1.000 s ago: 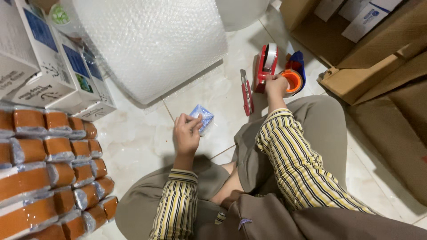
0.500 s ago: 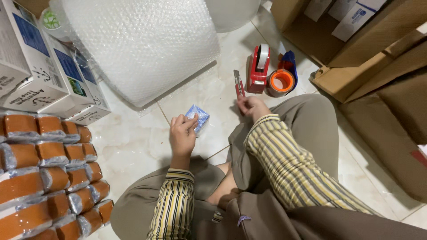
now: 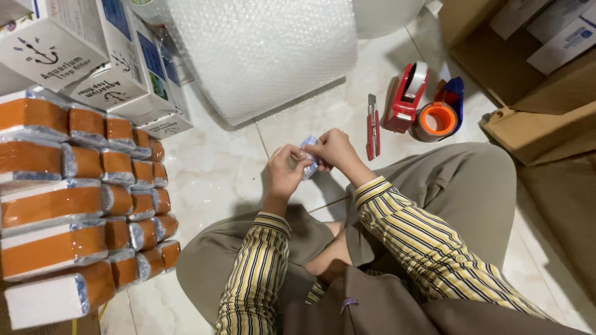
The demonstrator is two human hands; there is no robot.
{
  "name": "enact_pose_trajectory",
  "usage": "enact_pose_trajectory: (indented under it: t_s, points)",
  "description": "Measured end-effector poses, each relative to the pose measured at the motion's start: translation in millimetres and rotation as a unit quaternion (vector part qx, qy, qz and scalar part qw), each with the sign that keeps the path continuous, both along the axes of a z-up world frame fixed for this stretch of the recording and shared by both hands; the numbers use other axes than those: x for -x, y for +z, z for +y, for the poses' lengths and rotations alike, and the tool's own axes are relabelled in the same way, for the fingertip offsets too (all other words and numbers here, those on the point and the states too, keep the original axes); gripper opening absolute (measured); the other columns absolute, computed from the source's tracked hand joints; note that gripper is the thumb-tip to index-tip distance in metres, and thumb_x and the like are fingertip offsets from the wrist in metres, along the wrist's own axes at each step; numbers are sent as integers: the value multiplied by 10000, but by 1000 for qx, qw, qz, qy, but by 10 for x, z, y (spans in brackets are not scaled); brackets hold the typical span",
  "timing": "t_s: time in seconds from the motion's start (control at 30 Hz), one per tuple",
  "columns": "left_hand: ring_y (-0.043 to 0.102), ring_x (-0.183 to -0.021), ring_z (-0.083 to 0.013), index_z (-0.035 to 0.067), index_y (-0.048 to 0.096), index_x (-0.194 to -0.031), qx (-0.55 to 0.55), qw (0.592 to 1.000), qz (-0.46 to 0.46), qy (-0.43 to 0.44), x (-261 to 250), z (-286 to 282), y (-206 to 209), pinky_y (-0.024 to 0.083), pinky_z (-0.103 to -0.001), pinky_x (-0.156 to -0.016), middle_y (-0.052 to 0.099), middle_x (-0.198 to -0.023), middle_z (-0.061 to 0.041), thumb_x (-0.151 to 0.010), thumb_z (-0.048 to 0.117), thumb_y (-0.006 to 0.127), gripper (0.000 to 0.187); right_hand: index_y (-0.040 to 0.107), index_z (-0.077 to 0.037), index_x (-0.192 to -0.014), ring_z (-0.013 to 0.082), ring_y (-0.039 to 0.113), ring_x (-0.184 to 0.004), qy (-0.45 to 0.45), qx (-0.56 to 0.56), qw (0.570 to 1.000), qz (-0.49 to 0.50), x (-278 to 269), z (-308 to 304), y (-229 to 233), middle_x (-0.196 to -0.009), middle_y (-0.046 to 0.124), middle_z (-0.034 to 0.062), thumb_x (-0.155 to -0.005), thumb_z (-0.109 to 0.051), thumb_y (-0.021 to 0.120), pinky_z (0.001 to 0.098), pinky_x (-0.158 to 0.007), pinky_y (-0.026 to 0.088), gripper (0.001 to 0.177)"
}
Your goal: The person wraps small rectangular boxes in bubble wrap and seals them with orange tape. They retrieve boxes from a nearby cardboard box, wrap each one individually, and place the finished packages into a stack.
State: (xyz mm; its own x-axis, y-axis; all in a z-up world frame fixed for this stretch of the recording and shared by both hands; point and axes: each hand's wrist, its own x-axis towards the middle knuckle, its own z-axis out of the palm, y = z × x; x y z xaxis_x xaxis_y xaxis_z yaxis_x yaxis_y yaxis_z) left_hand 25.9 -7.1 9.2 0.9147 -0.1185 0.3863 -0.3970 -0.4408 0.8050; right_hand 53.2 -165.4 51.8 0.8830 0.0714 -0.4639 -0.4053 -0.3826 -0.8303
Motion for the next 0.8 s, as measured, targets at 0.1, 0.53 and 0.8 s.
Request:
enact_pose_trajectory:
  t_s: [0.1,0.53,0.8]
  points:
    - [627,-721,-264,164,536,-776,-16,999,33,17,-13,20,-72,493,-368,-722,646,-681,-6,-618,212,848,352,544,-111,-490,180,566,-300,93,125,985,-75,-48,-34,-202,-312,488,68,-759,-397,718,259,-344,477,430]
    - [647,-870,-271,188,706,-1035,-21,998,55,1,55,173,231,503,-391,-832,586,-1104,-49,-681,185,807,368,638,-80,-935,381,649,-941,139,351,924,-52,-65,-971,-46,-908,679,189,-739,-492,717,512,-780,519,463]
    - [612,-950,-321,175,709,-1062,-36,996,69,43,-95,282,112,443,-411,-908,613,-1002,-76,-744,90,746,331,707,-67,-1053,391,612,-1058,-57,508,845,159,-565,-2940,-395,-1066,698,221,-542,-295,858,556,-819,414,579]
